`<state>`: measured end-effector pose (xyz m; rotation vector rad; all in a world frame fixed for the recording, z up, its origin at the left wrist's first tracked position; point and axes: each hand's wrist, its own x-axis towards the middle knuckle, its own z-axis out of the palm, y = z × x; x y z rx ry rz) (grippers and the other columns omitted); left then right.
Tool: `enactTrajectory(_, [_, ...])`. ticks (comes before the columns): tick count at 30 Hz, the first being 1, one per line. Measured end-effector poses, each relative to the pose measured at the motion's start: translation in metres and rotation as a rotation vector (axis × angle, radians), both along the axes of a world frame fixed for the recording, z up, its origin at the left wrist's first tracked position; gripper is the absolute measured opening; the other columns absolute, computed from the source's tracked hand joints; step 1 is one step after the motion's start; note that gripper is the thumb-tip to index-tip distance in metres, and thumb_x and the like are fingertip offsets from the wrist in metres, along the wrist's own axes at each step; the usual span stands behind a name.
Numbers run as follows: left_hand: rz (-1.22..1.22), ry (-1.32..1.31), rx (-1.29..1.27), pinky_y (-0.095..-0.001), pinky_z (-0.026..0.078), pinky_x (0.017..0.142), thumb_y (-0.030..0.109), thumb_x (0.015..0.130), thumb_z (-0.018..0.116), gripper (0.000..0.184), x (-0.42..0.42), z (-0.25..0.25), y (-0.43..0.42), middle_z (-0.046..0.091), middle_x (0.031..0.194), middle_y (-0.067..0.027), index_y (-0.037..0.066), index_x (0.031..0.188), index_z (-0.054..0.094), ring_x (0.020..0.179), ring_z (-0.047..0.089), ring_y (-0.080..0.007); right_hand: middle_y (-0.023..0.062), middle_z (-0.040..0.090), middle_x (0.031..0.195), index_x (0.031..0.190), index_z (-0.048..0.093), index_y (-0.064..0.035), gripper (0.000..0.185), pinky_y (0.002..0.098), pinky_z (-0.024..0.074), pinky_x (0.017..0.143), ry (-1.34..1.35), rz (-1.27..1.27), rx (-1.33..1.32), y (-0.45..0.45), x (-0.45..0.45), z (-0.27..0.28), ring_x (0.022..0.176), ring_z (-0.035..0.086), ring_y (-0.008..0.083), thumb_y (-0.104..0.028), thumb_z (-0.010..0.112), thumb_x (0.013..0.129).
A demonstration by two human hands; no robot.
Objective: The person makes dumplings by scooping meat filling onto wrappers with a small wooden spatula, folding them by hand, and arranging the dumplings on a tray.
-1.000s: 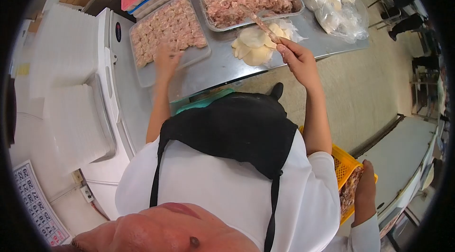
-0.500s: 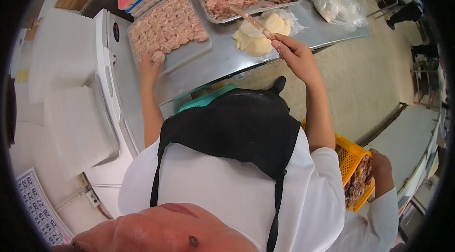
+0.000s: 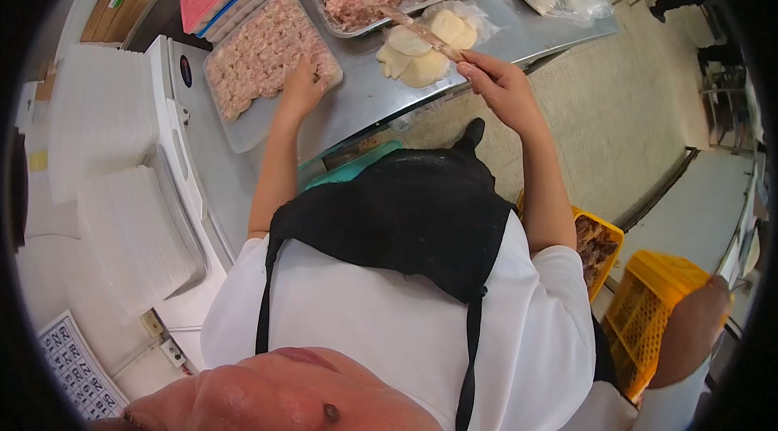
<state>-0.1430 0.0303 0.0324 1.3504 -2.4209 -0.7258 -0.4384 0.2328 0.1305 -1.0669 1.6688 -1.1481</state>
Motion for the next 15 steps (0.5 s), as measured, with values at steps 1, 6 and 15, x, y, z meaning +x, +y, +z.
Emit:
enactTrajectory(1, [0.021,0.018,0.081,-0.0411,0.042,0.095,0.009,0.078,0.061,0.068,-0.002,0.006,0.003,0.052,0.126,-0.0246,0.002,0.139,0.032,0.111,0.055,-0.0374,-0.0029,0.055,0.072,0.117,0.062,-0.0005,0.037,0.0201,0.0372,0.053,-0.004,-0.006,-0.002,0.005,-0.004,-0.003,0.064,0.046,0.0043,-0.027,0.062,0.09])
enactTrajectory(6, [0.043,-0.021,0.222,-0.0388,0.039,0.1,0.003,0.08,0.047,0.063,0.014,0.01,0.001,0.049,0.13,-0.0252,0.0,0.141,0.029,0.118,0.049,-0.0381,-0.0045,0.051,0.069,0.118,0.062,-0.0018,0.037,0.0193,0.0346,0.049,-0.033,-0.054,0.076,0.021,-0.018,-0.02,0.058,0.043,0.0031,-0.027,0.061,0.091])
enactTrajectory(15, [0.137,0.137,0.026,-0.0418,0.046,0.087,0.004,0.081,0.049,0.059,0.029,-0.005,0.011,0.059,0.117,-0.0226,-0.001,0.138,0.034,0.101,0.059,-0.0347,-0.0045,0.052,0.071,0.118,0.061,0.0001,0.036,0.0192,0.0358,0.05,-0.054,0.021,-0.005,-0.002,0.002,-0.013,0.061,0.044,0.0033,-0.024,0.062,0.091])
